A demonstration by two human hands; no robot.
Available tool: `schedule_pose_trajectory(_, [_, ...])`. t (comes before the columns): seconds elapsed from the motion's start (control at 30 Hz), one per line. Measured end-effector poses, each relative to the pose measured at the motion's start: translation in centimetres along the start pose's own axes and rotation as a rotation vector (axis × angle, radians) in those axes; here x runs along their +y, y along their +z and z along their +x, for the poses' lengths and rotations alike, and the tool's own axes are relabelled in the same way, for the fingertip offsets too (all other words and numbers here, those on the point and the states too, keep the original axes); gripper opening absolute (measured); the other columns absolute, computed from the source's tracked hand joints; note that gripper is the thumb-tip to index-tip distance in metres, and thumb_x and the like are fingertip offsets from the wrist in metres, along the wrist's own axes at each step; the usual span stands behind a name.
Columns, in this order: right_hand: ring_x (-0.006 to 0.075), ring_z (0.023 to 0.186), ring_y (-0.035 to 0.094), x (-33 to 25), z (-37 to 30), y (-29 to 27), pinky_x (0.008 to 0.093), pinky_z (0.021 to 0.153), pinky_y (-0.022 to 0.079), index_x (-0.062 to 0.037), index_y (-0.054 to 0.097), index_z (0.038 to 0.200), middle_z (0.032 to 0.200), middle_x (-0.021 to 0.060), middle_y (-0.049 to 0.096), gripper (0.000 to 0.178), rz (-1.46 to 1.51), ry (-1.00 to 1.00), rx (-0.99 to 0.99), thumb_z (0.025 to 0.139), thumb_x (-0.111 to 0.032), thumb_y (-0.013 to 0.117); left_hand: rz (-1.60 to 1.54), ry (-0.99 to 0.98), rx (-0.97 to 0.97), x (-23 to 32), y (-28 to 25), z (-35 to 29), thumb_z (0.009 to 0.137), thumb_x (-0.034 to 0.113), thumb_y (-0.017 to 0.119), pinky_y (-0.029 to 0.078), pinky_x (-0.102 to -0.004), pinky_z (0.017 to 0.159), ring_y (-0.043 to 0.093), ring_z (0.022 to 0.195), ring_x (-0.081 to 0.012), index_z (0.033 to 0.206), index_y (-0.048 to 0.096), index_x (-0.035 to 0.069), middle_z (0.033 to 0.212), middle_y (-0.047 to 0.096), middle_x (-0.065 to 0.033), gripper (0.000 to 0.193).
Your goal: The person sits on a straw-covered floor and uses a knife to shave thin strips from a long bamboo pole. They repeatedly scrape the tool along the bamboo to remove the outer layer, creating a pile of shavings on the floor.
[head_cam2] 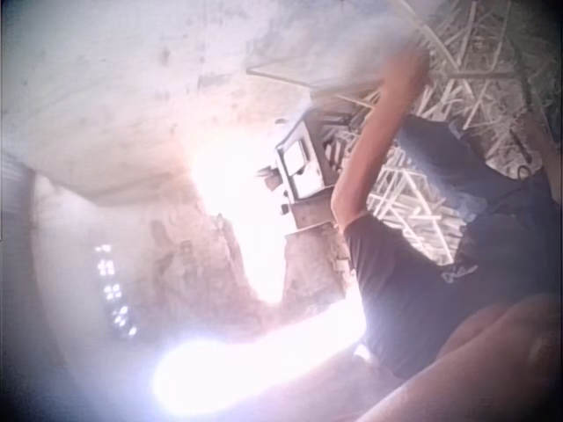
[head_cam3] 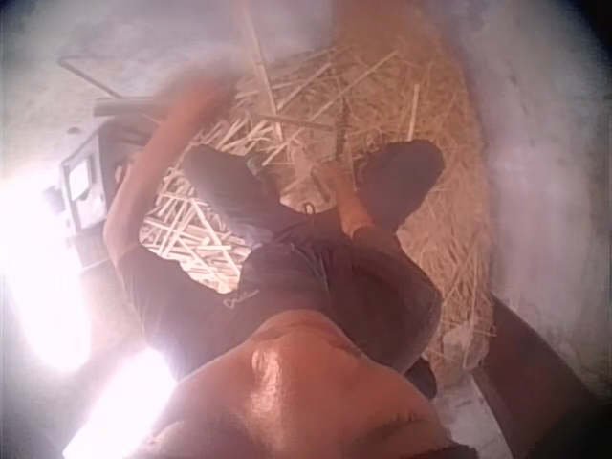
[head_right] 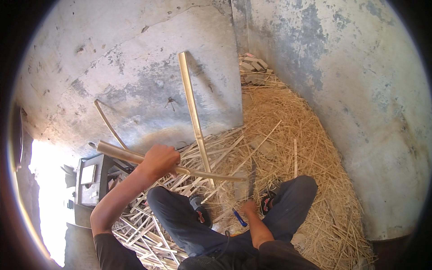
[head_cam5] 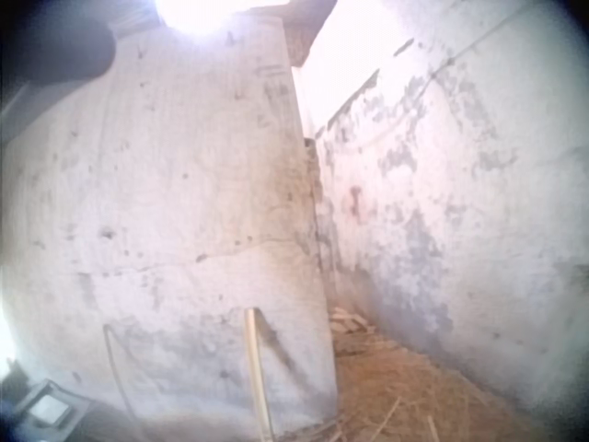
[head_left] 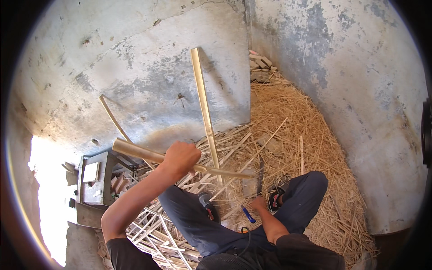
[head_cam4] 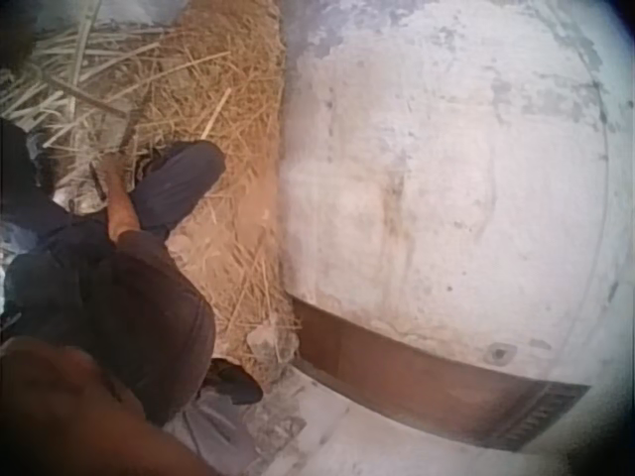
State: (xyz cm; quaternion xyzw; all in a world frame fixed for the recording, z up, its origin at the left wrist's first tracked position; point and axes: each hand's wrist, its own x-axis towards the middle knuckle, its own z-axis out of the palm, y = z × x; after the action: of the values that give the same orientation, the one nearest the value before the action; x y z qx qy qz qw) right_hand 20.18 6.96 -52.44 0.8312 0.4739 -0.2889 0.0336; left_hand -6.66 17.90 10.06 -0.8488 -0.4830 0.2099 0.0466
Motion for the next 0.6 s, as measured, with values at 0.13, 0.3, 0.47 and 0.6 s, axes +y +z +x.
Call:
schedule_pose_trajectory(0.13, [0.0397,0.122,0.069,1.0,1.8,-2.8,0.0489,0.101,0.057,0.0050,0.075,0.118,0.125,0.0285,0.072,0.047,-0.151,-0.145,-0.309,0.091,-0.034,0.068,0.212,-0.137,0.140,1.8,-0.3,1.4,0.088,0.019,0.079,0.041,-0.0521,0.115,0.075,0.092,-0.0290,0.081,0.081,0.014,0.084,0.076,-0.0072,0.008])
schedule_pose_trajectory(0.3, [0.0362,0.120,0.071,1.3,2.4,-0.6,0.0480,0.099,0.058,-0.0079,0.082,0.114,0.122,0.0203,0.076,0.039,-0.011,-0.194,-0.240,0.084,-0.032,0.074,0.316,-0.208,0.423,2.8,0.7,3.4,0.086,0.008,0.071,0.015,-0.0606,0.132,0.066,0.113,-0.0311,0.081,0.075,0.010,0.093,0.072,-0.0123,0.007])
schedule_pose_trajectory(0.47, [0.0322,0.114,0.074,5.1,4.5,-0.1,0.0467,0.098,0.058,-0.0213,0.085,0.112,0.117,0.0051,0.080,0.032,-0.168,-0.473,-0.124,0.084,-0.035,0.078,0.244,-0.236,0.530,4.0,-0.3,5.2,0.085,0.007,0.072,0.006,-0.0684,0.131,0.058,0.130,-0.0351,0.085,0.072,0.008,0.110,0.068,-0.0162,0.001])
schedule_pose_trajectory(0.6, [0.0348,0.113,0.074,-0.2,-0.9,-6.1,0.0466,0.098,0.058,-0.0148,0.083,0.116,0.117,0.0122,0.080,0.036,0.116,-0.126,-0.267,0.086,-0.033,0.077,0.219,-0.303,0.601,4.2,-0.3,3.4,0.083,0.007,0.074,-0.001,-0.0802,0.125,0.038,0.152,-0.0414,0.083,0.072,0.009,0.137,0.056,-0.0208,0.003])
